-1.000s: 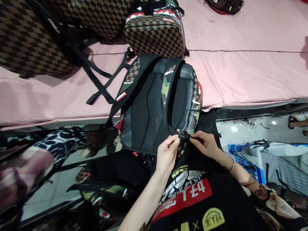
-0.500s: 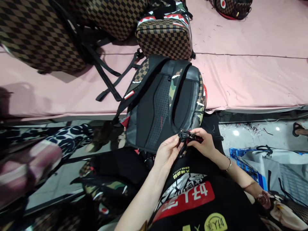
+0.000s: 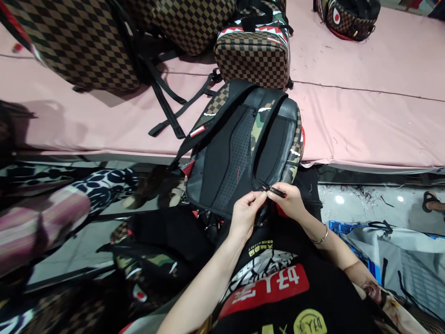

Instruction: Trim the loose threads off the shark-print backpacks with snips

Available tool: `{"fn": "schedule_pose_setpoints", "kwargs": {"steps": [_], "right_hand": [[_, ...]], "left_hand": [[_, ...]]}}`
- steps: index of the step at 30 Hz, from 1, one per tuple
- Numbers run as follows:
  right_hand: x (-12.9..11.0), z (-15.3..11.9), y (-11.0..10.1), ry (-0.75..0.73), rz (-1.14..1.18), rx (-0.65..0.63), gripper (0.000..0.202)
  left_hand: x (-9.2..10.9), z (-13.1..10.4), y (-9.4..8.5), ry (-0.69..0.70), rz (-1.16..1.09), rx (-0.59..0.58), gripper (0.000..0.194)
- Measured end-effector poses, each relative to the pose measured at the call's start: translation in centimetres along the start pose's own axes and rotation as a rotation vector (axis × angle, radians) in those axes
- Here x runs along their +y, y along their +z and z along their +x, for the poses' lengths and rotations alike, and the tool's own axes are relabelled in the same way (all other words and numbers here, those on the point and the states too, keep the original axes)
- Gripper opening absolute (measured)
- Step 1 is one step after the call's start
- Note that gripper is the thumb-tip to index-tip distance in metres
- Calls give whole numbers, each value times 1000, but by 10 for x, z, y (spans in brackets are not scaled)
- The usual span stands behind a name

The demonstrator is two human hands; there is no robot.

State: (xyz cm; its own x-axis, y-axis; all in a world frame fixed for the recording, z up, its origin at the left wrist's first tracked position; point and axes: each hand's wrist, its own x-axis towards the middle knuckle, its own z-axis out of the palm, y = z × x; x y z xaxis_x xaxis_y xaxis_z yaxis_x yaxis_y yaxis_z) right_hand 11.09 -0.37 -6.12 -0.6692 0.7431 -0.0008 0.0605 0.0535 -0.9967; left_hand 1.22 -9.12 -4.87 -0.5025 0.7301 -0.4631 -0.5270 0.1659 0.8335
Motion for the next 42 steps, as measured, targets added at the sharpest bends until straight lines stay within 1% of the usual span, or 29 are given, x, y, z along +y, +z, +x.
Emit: {"fn": "schedule_pose_setpoints", "kwargs": {"steps": [2, 4, 6, 8, 10, 11, 14, 17, 20, 24, 29, 34, 36, 38, 42], "right_hand": [[1, 5, 1, 94, 60, -5, 22], [3, 10, 4, 171, 158, -3, 25], [4, 13, 6, 214, 265, 30, 27], [6, 12, 6, 221, 307, 93, 28], [8, 8, 3, 200, 241, 146, 27], [10, 5, 0, 181, 184, 159, 26], [12, -10, -10, 73, 20, 135, 23], [10, -23, -18, -76, -82, 73, 22], [6, -29, -20, -204, -178, 52, 19], [7, -25, -22, -327, -290, 12, 17], [12, -16, -29, -495, -445, -42, 20], [11, -11, -36, -606, -607, -68, 21], [10, -10, -37, -633, -621, -73, 21], [11, -11, -36, -612, -584, -78, 20], [18, -16, -32, -452, -340, -87, 18]], "left_hand": [[2, 3, 0, -62, -48, 7, 31], [5, 5, -1, -159, -153, 27, 31], [8, 6, -2, -248, -246, 60, 26], [11, 7, -4, -317, -306, 76, 15], [14, 7, -5, -359, -351, 80, 7], [15, 7, -6, -376, -369, 80, 6], [16, 8, -6, -411, -399, 87, 8], [17, 8, -4, -414, -404, 96, 9], [16, 7, -2, -399, -401, 121, 8], [16, 5, -1, -379, -388, 136, 5], [16, 5, -2, -363, -359, 94, 3], [14, 5, -2, -348, -352, 68, 5], [13, 6, -3, -337, -355, 54, 4], [13, 6, -3, -330, -360, 53, 4], [13, 5, -2, -324, -351, 86, 7]]}}
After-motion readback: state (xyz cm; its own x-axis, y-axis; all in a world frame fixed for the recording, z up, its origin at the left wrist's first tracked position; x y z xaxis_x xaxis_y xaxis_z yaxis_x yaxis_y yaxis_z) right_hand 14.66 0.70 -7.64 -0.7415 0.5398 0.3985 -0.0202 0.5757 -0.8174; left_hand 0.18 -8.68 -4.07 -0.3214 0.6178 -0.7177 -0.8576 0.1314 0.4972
